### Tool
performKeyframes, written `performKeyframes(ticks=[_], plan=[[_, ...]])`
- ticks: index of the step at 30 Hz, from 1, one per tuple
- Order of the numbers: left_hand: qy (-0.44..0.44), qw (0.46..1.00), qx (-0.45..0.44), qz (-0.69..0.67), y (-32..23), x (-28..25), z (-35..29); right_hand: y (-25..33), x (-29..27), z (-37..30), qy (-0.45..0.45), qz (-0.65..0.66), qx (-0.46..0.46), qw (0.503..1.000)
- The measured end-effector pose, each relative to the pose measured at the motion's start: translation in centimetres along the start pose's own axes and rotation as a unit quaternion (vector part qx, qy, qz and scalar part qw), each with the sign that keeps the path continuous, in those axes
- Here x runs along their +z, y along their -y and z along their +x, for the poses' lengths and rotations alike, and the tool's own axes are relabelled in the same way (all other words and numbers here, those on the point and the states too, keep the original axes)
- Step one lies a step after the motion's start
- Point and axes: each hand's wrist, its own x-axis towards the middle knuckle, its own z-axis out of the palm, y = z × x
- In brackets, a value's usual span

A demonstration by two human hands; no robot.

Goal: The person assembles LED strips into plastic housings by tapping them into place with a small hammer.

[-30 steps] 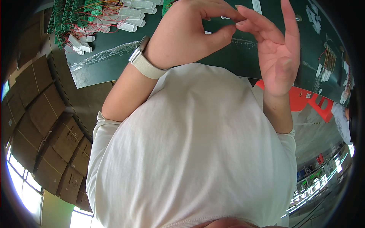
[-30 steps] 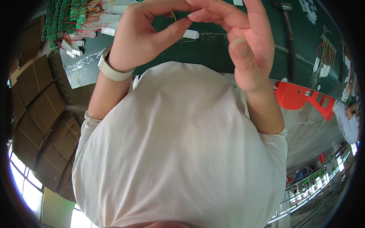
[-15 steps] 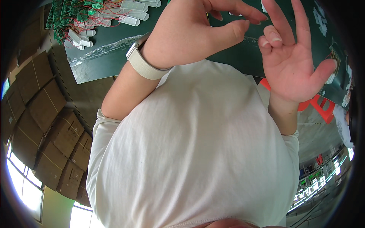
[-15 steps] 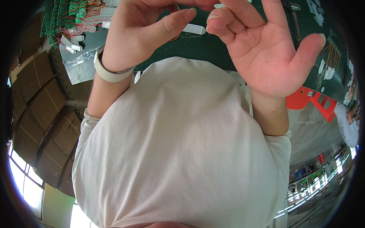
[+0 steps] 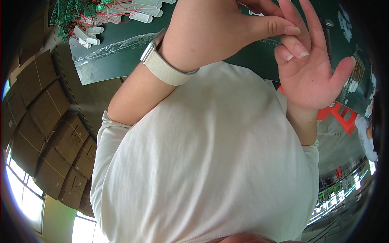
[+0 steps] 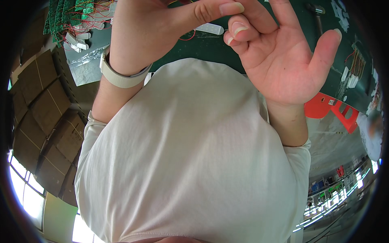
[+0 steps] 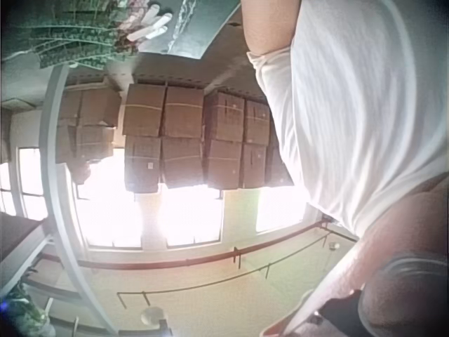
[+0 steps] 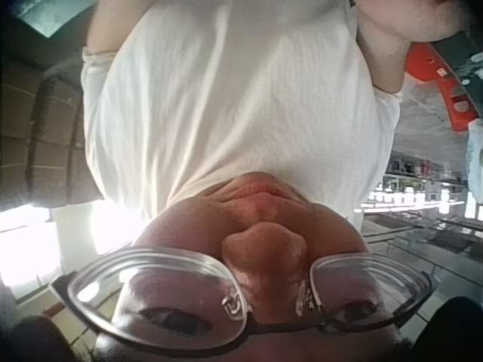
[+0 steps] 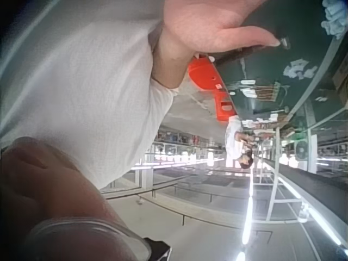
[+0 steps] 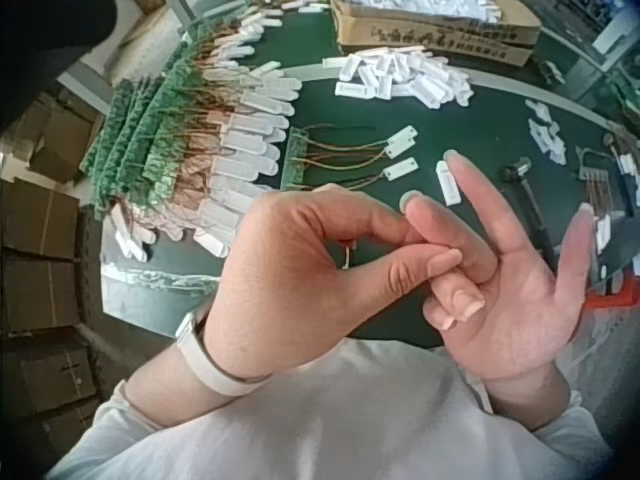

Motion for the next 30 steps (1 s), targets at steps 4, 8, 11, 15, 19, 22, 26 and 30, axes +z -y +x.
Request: performKeyframes(ticks=[4,8,11,15,19,22,26,30], plan=[[-0.024,1.0,-0.003,0.02,-0.2,0.2,0.0,0.2,0.1,-0.1,0.016,0.032,0.013,0.999],[-0.026,0.989,-0.04,-0.14,3.1,0.5,-0.4,0.1,0.2,-0.2,0.019,0.067,0.017,0.997],[-0.029,0.982,-0.034,-0.181,3.7,0.8,-0.6,0.1,-0.2,-0.3,0.02,0.069,0.011,0.997],[-0.06,0.997,-0.039,-0.014,1.0,1.0,-0.6,0.1,-0.1,-0.3,-0.005,0.039,0.005,0.999],[-0.019,0.993,-0.054,-0.107,1.6,0.3,-0.7,-0.2,0.4,-0.2,-0.026,0.015,-0.006,1.0],[-0.019,0.997,-0.052,-0.053,0.3,0.2,-0.7,-0.8,0.0,-0.2,-0.013,-0.065,-0.042,0.997],[-0.001,0.995,-0.073,-0.071,0.1,-0.1,-0.5,-1.5,1.1,-0.3,-0.037,-0.137,-0.064,0.988],[-0.011,0.996,-0.071,-0.059,0.2,-0.3,-0.6,-1.7,0.9,-0.5,-0.036,-0.182,-0.062,0.981]])
